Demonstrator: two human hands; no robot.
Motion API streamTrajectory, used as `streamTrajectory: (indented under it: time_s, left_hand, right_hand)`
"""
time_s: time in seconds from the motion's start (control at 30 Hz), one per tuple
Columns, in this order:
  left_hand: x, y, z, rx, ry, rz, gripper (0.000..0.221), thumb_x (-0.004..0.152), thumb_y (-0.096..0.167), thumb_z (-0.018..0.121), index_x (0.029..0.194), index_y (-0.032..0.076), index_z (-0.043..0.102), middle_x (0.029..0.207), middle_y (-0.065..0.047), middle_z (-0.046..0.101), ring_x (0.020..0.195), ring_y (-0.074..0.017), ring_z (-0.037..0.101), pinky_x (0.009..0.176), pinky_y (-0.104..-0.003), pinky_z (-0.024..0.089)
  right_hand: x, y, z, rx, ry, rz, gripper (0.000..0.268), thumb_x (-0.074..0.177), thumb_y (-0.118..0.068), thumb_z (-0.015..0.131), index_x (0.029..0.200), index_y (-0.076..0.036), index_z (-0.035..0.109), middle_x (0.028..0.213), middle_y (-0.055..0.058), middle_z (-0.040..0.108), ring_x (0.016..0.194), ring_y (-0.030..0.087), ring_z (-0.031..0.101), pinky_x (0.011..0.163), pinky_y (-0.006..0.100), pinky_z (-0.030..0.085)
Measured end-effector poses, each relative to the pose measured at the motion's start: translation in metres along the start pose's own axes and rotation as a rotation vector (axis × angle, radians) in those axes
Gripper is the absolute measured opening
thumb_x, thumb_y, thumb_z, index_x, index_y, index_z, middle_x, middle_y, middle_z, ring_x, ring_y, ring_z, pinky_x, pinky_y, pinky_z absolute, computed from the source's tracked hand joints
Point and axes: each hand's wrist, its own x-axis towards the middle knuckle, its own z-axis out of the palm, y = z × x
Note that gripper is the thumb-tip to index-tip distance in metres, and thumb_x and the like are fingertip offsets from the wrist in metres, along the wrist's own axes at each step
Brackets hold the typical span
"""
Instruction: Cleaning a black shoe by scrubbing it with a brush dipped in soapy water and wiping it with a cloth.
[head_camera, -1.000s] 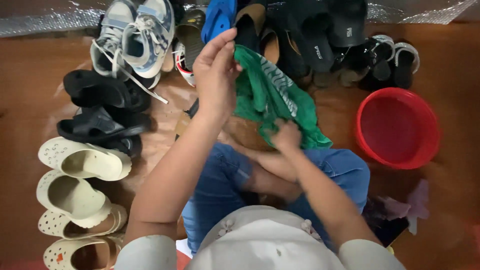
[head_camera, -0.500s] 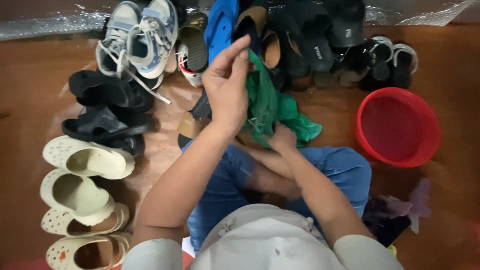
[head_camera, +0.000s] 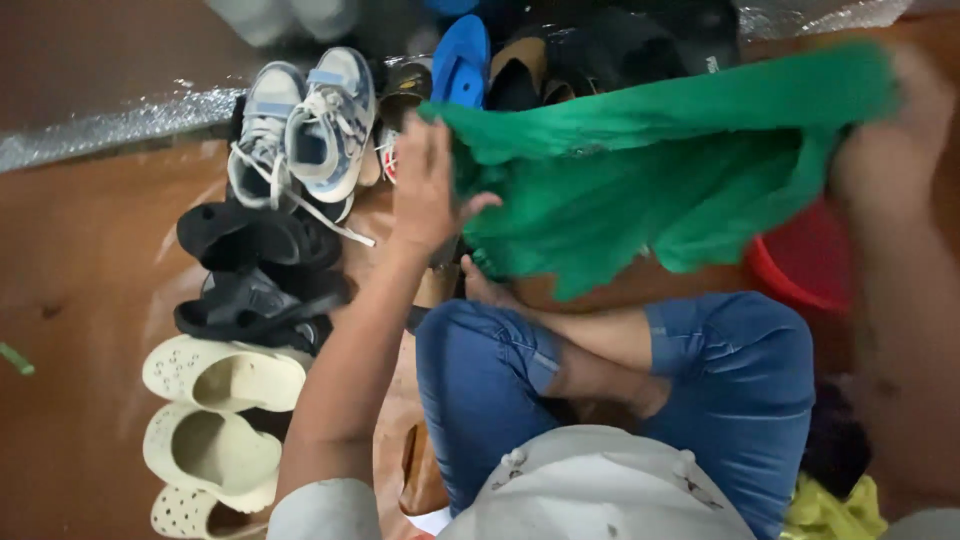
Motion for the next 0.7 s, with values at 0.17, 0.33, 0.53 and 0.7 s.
streamTrajectory:
  time_s: [0.17, 0.33, 0.53, 0.7]
  left_hand:
    - [0.012, -0.003, 0.063, 0.057, -0.202, -0.148, 0.145, 0.055, 0.067, 0.109, 0.164, 0.012, 0.030, 0.168, -0.029, 0.007, 0.157, -0.0533, 0.007, 0.127, -0.068, 0.015]
    - [-0.005, 0.102, 0.122, -0.152, -0.402, -0.061, 0.125, 0.058, 0.052, 0.102, 0.158, 0.016, 0.037, 0.168, -0.025, 0.008, 0.156, -0.0519, 0.008, 0.119, -0.075, 0.017]
    - [0.016, 0.116, 0.104, -0.498, -0.235, -0.335, 0.048, 0.068, 0.002, 0.069, 0.115, 0.003, 0.071, 0.112, -0.014, 0.074, 0.097, -0.0343, 0.071, 0.085, -0.041, 0.056]
    - [0.037, 0.034, 0.048, -0.175, -0.267, -0.473, 0.043, 0.069, -0.004, 0.057, 0.107, 0.006, 0.076, 0.096, -0.015, 0.077, 0.081, -0.0341, 0.071, 0.069, -0.043, 0.055]
  right_hand:
    - [0.038, -0.049, -0.016, 0.284, -0.067, -0.295, 0.010, 0.128, 0.022, 0.066, 0.136, 0.020, 0.061, 0.120, 0.032, 0.065, 0.099, 0.039, 0.063, 0.089, 0.049, 0.051]
    - [0.048, -0.112, -0.043, 0.397, -0.120, -0.171, 0.024, 0.102, 0.023, 0.069, 0.126, 0.018, 0.071, 0.107, 0.023, 0.069, 0.087, 0.025, 0.059, 0.080, 0.036, 0.048]
    - [0.046, -0.040, -0.091, 0.145, -0.059, -0.344, 0.029, 0.101, 0.019, 0.077, 0.130, 0.019, 0.076, 0.113, 0.027, 0.068, 0.092, 0.034, 0.061, 0.083, 0.043, 0.048]
    - [0.043, 0.075, -0.083, -0.249, -0.133, -0.401, 0.033, 0.110, 0.013, 0.078, 0.143, 0.012, 0.082, 0.111, 0.021, 0.075, 0.076, 0.030, 0.062, 0.069, 0.037, 0.052]
